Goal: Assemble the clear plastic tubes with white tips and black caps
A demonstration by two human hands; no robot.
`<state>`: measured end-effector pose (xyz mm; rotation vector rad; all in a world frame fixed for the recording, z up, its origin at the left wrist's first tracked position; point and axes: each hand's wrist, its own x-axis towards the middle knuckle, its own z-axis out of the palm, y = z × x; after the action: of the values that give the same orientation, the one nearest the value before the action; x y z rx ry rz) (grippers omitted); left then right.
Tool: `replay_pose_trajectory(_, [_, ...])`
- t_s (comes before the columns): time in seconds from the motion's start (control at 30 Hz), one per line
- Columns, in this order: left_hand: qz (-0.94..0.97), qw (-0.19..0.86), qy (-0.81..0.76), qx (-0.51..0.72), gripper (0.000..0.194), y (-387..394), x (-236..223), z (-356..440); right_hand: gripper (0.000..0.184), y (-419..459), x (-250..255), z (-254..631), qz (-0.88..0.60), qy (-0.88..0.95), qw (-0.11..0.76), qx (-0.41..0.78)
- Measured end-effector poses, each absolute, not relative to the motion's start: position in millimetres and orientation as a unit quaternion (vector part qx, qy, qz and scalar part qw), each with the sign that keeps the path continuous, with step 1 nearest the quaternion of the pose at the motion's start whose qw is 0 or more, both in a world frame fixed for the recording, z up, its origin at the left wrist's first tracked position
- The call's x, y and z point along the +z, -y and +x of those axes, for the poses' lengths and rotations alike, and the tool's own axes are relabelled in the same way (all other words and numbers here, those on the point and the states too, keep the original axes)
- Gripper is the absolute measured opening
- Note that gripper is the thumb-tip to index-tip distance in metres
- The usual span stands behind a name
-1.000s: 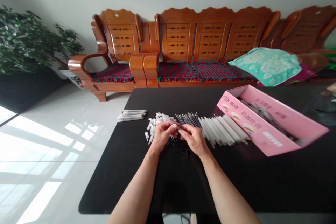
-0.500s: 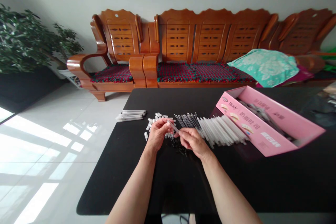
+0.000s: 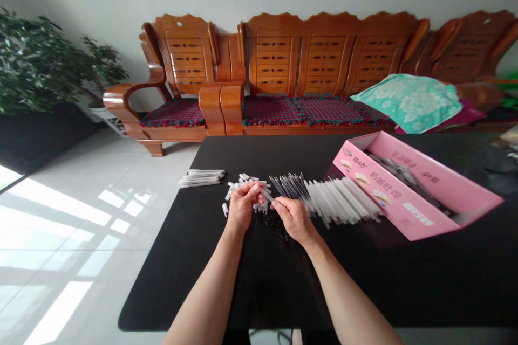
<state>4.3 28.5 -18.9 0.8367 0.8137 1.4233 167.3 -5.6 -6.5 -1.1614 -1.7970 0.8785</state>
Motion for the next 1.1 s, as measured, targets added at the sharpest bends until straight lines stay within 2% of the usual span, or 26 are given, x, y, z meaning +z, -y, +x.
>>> replay_pose_trajectory(0.07, [0.359,0.608,-0.353,0.614,0.029,-28.9,-18.4,3.3,0.043,6.5,-6.6,165.4,-0.471,0.717,0.401,0.321])
replay_pose_trajectory(0.23, [0.375,0.618,-0.334,0.605,0.028,-29.1,-17.3,0.3,0.047,4.2,-9.5,169.3,-0.416,0.615,0.400,0.537])
replay_pose_trajectory(0.3, [0.369,0.616,-0.337,0.609,0.028,-29.0,-17.6,1.2,0.045,3.4,-9.5,171.6,-0.406,0.609,0.394,0.556])
replay_pose_trajectory(0.37, [0.354,0.605,-0.356,0.618,0.028,-29.2,-18.8,3.4,0.042,3.5,-8.5,171.3,-0.426,0.653,0.398,0.484])
replay_pose_trajectory(0.5, [0.321,0.578,-0.391,0.640,0.029,-30.3,-21.3,5.4,0.039,6.0,-6.0,162.8,-0.487,0.752,0.378,0.234])
replay_pose_trajectory(0.57, [0.319,0.580,-0.384,0.643,0.029,-31.1,-21.0,3.1,0.038,7.3,-5.5,159.2,-0.491,0.760,0.375,0.198])
replay_pose_trajectory(0.63, [0.334,0.597,-0.365,0.631,0.029,-31.6,-19.4,-0.4,0.038,7.8,-5.9,159.4,-0.479,0.744,0.386,0.260])
replay_pose_trajectory(0.73, [0.369,0.621,-0.337,0.604,0.028,-30.5,-16.7,-3.4,0.044,6.2,-8.3,165.8,-0.442,0.674,0.388,0.447])
replay_pose_trajectory(0.8, [0.380,0.622,-0.333,0.598,0.027,-28.9,-16.4,-2.1,0.046,4.1,-10.0,170.4,-0.420,0.647,0.376,0.514])
replay_pose_trajectory(0.87, [0.376,0.611,-0.348,0.603,0.028,-27.8,-17.7,1.1,0.044,2.6,-10.7,172.1,-0.426,0.675,0.373,0.472])
replay_pose_trajectory(1.03, [0.338,0.569,-0.411,0.627,0.032,-29.8,-23.2,6.0,0.038,3.9,-9.5,162.7,-0.499,0.780,0.347,0.146])
replay_pose_trajectory(1.1, [0.338,0.573,-0.404,0.629,0.033,-31.4,-23.3,4.1,0.036,4.9,-9.5,159.6,-0.498,0.782,0.355,0.124])
